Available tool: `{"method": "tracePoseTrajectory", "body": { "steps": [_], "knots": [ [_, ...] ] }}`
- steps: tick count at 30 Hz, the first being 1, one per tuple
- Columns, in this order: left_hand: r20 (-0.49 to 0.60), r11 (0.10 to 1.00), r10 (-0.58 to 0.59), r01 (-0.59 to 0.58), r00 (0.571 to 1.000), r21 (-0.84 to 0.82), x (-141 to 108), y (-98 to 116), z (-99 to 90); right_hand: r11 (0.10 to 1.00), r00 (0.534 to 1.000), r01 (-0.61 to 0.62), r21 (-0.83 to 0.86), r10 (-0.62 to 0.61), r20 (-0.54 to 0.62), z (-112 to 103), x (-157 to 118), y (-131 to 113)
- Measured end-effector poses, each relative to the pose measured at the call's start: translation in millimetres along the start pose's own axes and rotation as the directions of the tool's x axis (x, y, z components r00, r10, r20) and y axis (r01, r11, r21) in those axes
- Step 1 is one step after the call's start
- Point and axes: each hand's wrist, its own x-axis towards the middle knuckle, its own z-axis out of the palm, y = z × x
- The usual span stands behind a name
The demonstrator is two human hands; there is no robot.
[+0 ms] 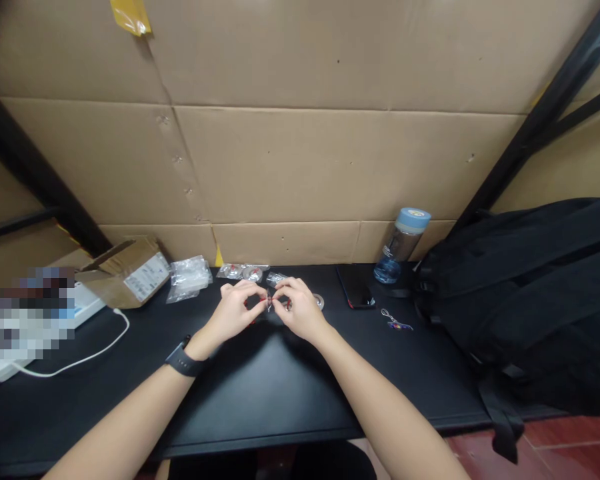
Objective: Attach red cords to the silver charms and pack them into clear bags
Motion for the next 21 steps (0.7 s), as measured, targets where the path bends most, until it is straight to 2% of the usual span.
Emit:
{"method": "tracePoseTrajectory", "body": {
  "steps": [2, 4, 8, 10, 13, 15, 21],
  "knots": [
    [-0.012, 0.999, -0.004, 0.004, 1.000, -0.049, 1, -1, -3.9, 0.998, 0.999, -0.002, -0.063, 0.005, 0.048, -2, -1, -2],
    [0.022, 0.996, 0.012, -0.010, 1.000, -0.090, 1, -3, -5.8, 0.995, 0.994, 0.004, -0.101, 0.007, 0.105, -4, -1, -3],
    [0.215, 0.993, 0.118, -0.113, 0.969, -0.038, -2, -5, 0.5, 0.999, 0.991, 0.009, -0.049, -0.003, 0.131, -6, 1, -3],
    [0.260, 0.990, 0.136, -0.137, 0.956, -0.013, -3, -6, 6.2, 1.000, 0.989, 0.011, -0.004, -0.010, 0.149, -6, 2, -1],
    [0.263, 0.989, 0.133, -0.145, 0.956, 0.023, -5, -7, 11.5, 0.999, 0.978, 0.023, 0.032, -0.029, 0.205, -8, 2, 3],
    [0.249, 0.987, 0.131, -0.149, 0.960, 0.057, -5, -9, 12.1, 1.000, 0.971, 0.016, -0.002, -0.015, 0.240, -10, 1, 7],
    [0.218, 0.972, 0.155, -0.188, 0.964, 0.139, -7, -11, 9.8, 0.955, 0.931, -0.078, -0.287, 0.173, 0.322, -13, -1, 24]
  ]
}}
